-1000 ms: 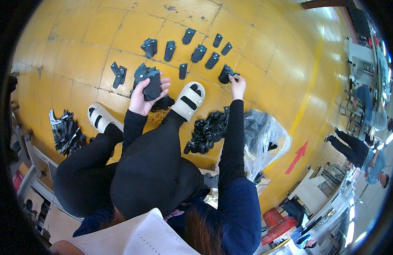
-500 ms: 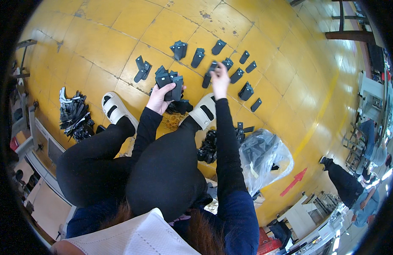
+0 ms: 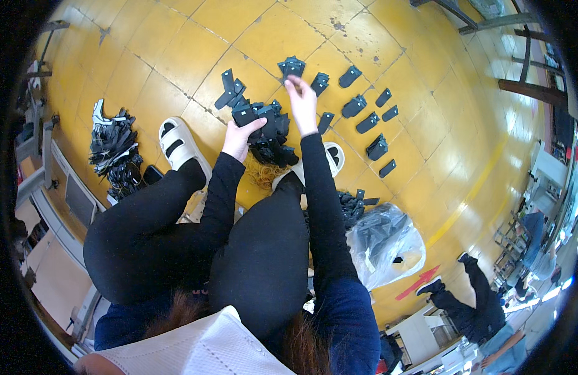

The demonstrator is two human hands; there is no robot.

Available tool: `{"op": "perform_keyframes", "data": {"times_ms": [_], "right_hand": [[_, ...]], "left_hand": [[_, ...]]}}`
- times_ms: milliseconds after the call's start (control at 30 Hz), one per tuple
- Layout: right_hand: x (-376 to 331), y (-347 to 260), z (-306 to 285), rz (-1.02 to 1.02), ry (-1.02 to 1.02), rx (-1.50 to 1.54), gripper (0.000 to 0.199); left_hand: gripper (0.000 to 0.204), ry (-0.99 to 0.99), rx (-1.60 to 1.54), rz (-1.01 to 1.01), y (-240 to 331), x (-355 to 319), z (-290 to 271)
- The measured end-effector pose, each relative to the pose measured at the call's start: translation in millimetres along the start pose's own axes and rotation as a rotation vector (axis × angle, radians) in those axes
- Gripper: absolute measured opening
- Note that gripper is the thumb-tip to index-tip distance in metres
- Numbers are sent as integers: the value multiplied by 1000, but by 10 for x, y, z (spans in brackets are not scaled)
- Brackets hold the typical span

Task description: The person sits on the floor and sorts small black plastic components by picking them up from a pile and arranging them into neat rows on the yellow floor. The person handles the parts one by one, inspecting and placing them in an organized pattern.

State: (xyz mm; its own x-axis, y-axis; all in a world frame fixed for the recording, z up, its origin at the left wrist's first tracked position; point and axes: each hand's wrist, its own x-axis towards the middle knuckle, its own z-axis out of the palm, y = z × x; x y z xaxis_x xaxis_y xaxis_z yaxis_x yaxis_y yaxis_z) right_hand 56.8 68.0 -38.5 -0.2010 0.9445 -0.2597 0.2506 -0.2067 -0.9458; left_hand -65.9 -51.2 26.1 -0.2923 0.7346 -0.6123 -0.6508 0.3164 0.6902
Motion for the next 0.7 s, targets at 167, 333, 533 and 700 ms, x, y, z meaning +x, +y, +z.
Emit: {"op": "perform_keyframes", "data": {"times_ms": [167,333,533,700], "right_hand": [[-814,-283,-79,36,-258,2,22],[-996,-7,-125,157,-103,118,24],[-1186,294,-56,137,-259,-246,26],[-1163,-52,-52,-25,-65,-205,24]], "left_hand": [[26,-19,96,-12,-119,89,-123],[18,-2,65,31,-147,148,-150],[58,-465,-477,-138,186,-5,-84],[51,-419,-296,-92,147,-16,-58]]}}
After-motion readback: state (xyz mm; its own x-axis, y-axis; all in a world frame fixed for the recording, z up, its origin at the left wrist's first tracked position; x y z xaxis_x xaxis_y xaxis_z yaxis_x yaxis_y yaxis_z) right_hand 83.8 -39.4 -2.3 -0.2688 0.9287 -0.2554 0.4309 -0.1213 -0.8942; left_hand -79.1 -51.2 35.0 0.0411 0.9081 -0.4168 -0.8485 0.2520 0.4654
